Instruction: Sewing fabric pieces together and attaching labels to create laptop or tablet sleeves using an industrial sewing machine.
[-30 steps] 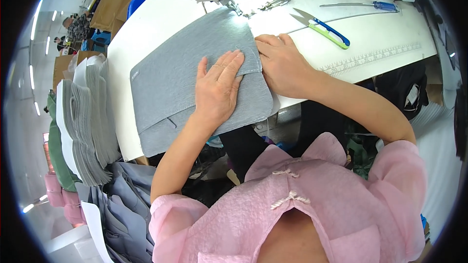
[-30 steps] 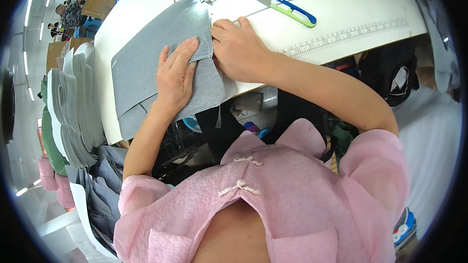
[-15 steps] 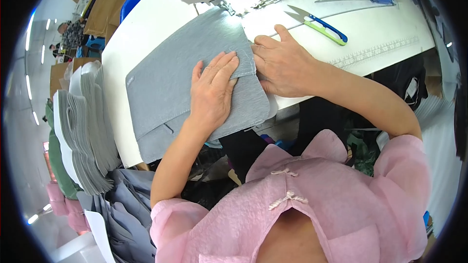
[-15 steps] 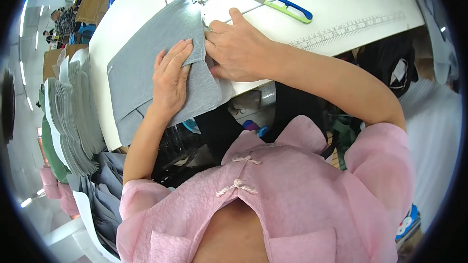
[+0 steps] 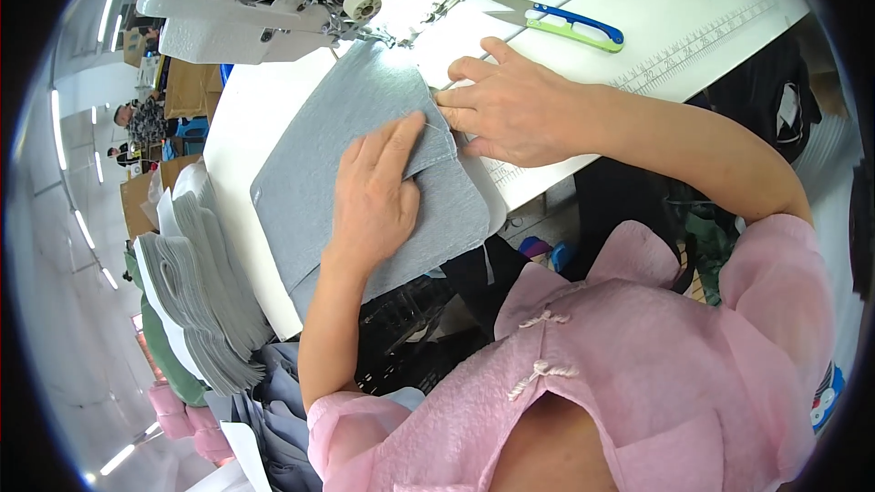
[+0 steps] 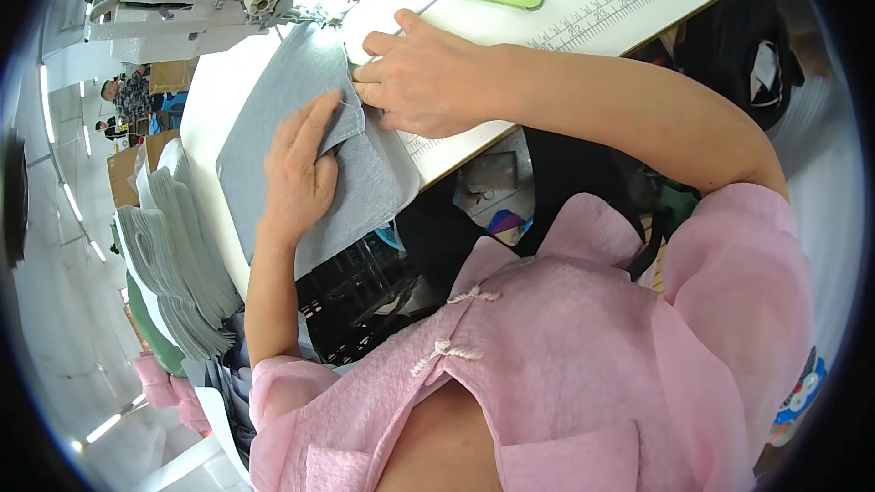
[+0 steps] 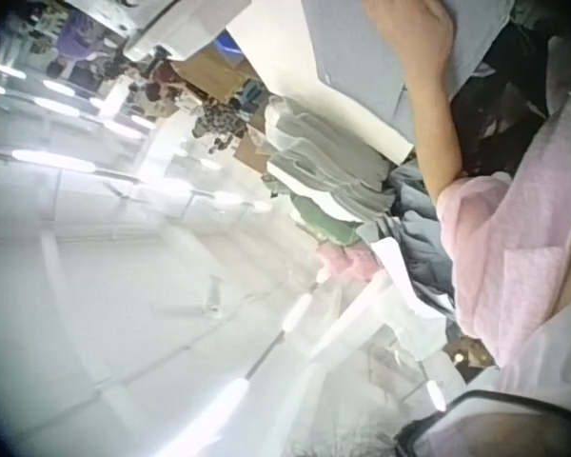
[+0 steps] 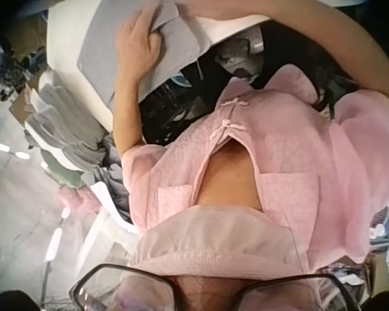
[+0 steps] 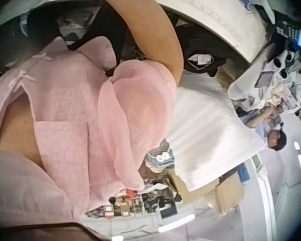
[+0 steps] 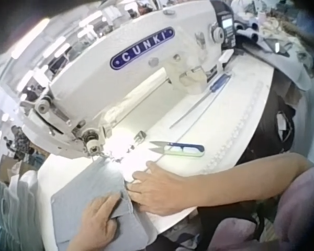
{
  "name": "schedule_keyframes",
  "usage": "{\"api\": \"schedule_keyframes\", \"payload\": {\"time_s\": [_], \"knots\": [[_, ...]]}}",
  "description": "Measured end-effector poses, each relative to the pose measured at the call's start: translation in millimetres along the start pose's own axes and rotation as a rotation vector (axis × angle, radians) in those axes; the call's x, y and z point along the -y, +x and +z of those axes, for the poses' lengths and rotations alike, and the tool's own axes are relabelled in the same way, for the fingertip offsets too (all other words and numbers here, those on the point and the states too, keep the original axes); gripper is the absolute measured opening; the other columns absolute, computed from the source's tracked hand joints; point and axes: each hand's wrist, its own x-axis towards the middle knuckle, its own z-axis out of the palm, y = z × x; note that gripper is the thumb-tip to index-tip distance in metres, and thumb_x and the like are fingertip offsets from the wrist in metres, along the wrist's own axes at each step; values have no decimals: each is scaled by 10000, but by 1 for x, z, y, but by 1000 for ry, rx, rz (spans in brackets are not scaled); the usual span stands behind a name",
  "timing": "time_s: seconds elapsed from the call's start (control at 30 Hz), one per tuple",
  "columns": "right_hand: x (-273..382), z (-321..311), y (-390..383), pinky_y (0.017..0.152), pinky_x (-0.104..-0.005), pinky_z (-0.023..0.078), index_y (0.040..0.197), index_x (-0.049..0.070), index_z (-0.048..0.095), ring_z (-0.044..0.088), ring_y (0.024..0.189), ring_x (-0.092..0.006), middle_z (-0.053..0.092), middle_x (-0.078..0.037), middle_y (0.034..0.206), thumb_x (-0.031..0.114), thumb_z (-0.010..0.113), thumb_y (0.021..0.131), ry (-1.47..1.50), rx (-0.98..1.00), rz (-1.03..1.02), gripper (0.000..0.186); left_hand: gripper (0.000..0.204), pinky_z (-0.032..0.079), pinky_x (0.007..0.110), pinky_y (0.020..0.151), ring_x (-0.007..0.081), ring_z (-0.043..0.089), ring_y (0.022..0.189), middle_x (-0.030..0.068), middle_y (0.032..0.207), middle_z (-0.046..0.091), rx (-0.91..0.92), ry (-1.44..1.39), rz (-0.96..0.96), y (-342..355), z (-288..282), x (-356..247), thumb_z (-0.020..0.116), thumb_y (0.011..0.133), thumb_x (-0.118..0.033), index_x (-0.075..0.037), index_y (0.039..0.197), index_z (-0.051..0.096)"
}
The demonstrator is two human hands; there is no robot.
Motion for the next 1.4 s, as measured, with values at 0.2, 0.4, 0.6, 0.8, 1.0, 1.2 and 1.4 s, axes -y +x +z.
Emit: {"api": "schedule_keyframes", "payload": {"time_s": [0.2,0.4,0.6,0.8,1.0,1.2,1.4], "knots": [[-2,0,-1,848,-424,335,971,63,610,416,1020,-188,544,-14,994,341,510,815,31,89,25,334,555,353,370,896,316,441,981,127,1254,422,48,75,130,12,-3,3,376,565,69,-21,1100,494],[-2,0,-3,862,-433,332,991,74,610,400,1045,-203,527,-25,1021,343,493,829,21,93,3,335,439,355,372,858,305,456,939,110,1212,477,189,40,137,19,-12,9,477,650,-68,-47,1088,502],[-3,0,-3,869,-433,331,992,75,610,396,1065,-210,515,-35,1044,340,497,825,29,109,16,333,505,355,361,821,272,461,906,87,1167,507,124,36,192,25,-7,16,523,764,-451,-57,1080,520],[-5,-4,-1,849,-401,336,951,55,612,402,1073,-222,498,-51,1100,313,556,778,107,64,-9,315,509,341,363,808,257,455,884,61,1117,527,-44,84,173,14,9,17,537,742,-475,-55,1029,554],[-7,-12,8,848,-362,335,929,34,577,418,1057,-249,486,-61,1142,270,615,719,149,136,-69,317,494,326,389,823,272,442,903,43,1055,530,-245,112,253,10,21,20,542,732,-486,-63,987,554],[-7,-17,12,877,-380,330,977,33,550,411,1072,-263,471,-70,1177,234,620,714,153,156,-96,339,506,331,404,853,298,434,964,74,1116,505,-210,108,246,4,22,26,523,762,-469,-45,1037,526],[-26,-13,31,900,-397,322,1005,39,545,417,1082,-278,468,-79,1198,249,586,735,85,190,-102,345,459,328,402,870,298,430,988,70,1099,507,-209,114,216,29,21,41,523,771,-450,-60,1015,534]]}}
